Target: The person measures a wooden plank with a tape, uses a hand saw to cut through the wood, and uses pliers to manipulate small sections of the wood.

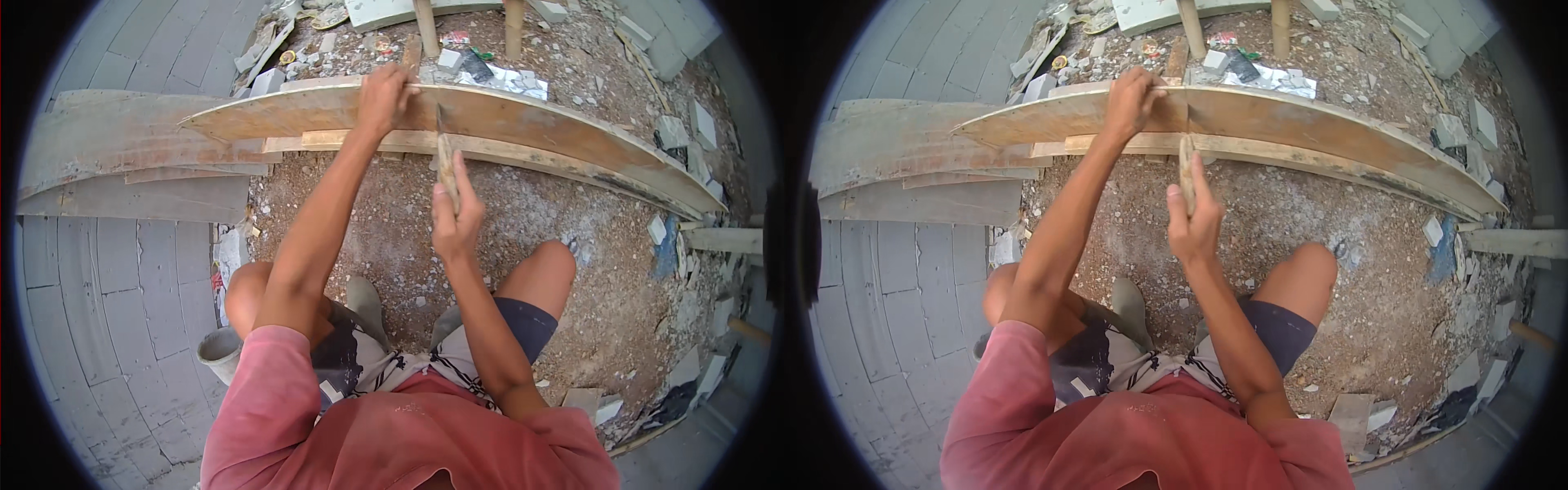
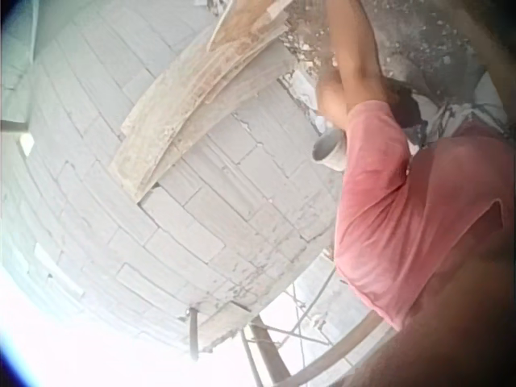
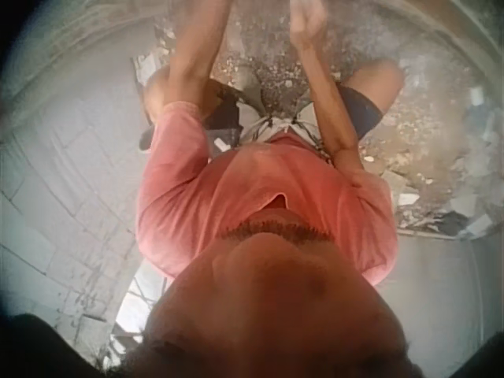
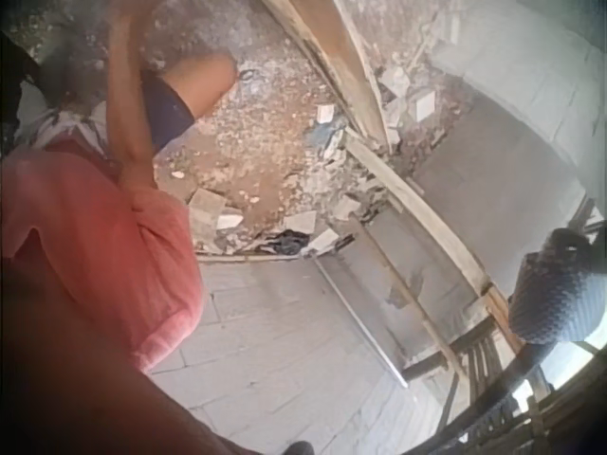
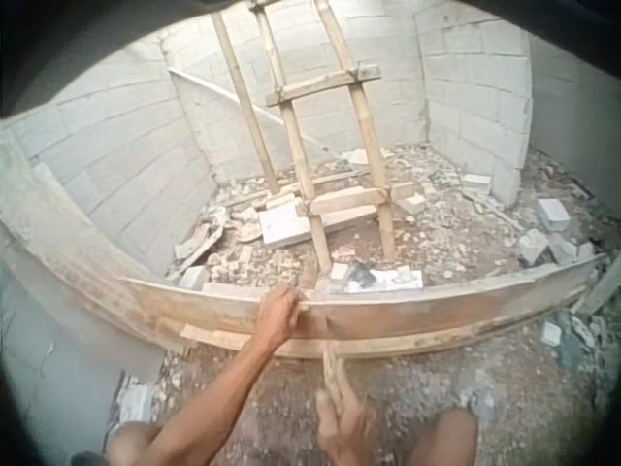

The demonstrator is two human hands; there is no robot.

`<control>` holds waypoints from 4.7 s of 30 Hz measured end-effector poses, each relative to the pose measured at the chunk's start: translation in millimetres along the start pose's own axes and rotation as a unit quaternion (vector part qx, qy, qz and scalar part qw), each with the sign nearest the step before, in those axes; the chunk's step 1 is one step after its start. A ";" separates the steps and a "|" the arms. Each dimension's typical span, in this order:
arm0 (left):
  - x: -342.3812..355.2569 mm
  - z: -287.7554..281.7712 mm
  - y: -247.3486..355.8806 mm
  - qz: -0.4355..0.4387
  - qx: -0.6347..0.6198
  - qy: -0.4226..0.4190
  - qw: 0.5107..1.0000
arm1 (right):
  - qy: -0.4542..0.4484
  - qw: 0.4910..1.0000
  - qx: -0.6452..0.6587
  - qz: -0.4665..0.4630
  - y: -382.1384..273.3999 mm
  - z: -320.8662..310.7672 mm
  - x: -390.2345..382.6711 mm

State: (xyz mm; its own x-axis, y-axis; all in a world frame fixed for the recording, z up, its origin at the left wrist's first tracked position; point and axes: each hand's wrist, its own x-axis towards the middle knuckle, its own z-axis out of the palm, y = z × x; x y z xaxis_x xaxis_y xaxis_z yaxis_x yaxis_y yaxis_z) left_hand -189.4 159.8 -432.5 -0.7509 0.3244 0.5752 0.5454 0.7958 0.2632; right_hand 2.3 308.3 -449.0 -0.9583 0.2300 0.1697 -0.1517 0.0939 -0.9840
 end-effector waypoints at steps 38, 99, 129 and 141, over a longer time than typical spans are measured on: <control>66.2 94.3 -95.7 0.077 0.002 -0.059 0.995 | 0.079 0.996 -0.023 0.043 98.1 72.9 51.4; 89.0 154.0 -83.0 0.114 0.045 0.010 0.992 | 0.160 0.984 -0.003 0.072 89.7 99.2 27.3; 82.4 148.0 -72.7 0.087 -0.029 0.036 0.995 | 0.188 0.982 -0.033 0.004 132.2 120.9 72.3; 101.6 161.4 -82.0 0.076 0.007 0.026 0.997 | 0.188 0.982 -0.030 -0.002 153.4 135.2 94.7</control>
State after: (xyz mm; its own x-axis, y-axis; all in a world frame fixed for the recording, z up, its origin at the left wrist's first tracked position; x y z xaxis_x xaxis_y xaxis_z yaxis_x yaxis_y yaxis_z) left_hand -370.5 210.1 -520.7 -0.6403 0.4147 0.6466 0.6456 0.7466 0.1605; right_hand -144.5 213.5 -591.3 -0.7987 0.5699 0.1931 -0.1298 0.1503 -0.9801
